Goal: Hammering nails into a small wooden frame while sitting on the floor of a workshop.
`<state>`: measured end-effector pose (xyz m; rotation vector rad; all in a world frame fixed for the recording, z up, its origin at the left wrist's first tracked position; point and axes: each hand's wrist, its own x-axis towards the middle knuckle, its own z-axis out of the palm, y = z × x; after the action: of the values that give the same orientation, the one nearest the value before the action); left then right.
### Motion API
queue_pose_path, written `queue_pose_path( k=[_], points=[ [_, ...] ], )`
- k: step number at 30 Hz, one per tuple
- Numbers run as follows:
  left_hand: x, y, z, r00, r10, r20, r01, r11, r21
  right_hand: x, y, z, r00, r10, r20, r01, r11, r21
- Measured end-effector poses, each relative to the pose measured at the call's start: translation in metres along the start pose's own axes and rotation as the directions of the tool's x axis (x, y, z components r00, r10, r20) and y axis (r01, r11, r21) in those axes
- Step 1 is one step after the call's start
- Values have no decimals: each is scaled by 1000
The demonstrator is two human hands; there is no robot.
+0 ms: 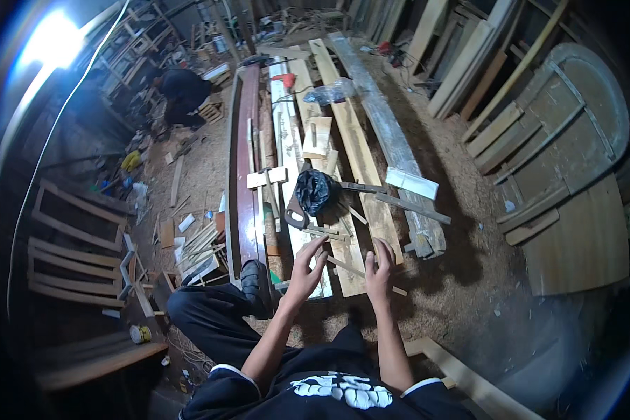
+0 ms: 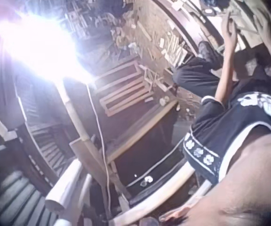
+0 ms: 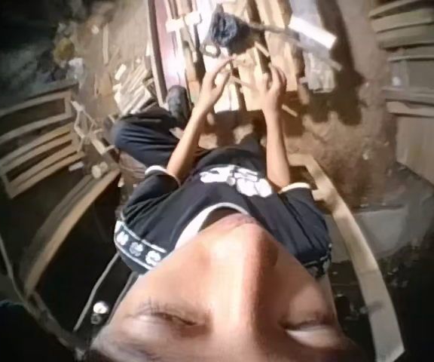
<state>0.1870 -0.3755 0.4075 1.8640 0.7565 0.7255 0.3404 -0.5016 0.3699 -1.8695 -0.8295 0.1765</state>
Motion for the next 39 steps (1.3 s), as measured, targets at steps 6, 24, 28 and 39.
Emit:
queue_pose_path(
  k=[6,24,28,39],
  points=[
    [-72,17,-14,963,-209,-169,194,976,-97,-18,-22,-14,987,-41,154,27,995,92],
    [-222,-1,-85,636,-324,-701,287,942,-175,-87,-99,70,693,-328,643,304,940,152],
    [-270,-44,-116,521,-372,-768,329,918,-221,-123,-114,122,613,-374,696,347,919,188],
    [-384,-141,-270,299,-564,-770,353,815,-460,-249,-190,286,387,-381,840,409,887,214]
  ],
)
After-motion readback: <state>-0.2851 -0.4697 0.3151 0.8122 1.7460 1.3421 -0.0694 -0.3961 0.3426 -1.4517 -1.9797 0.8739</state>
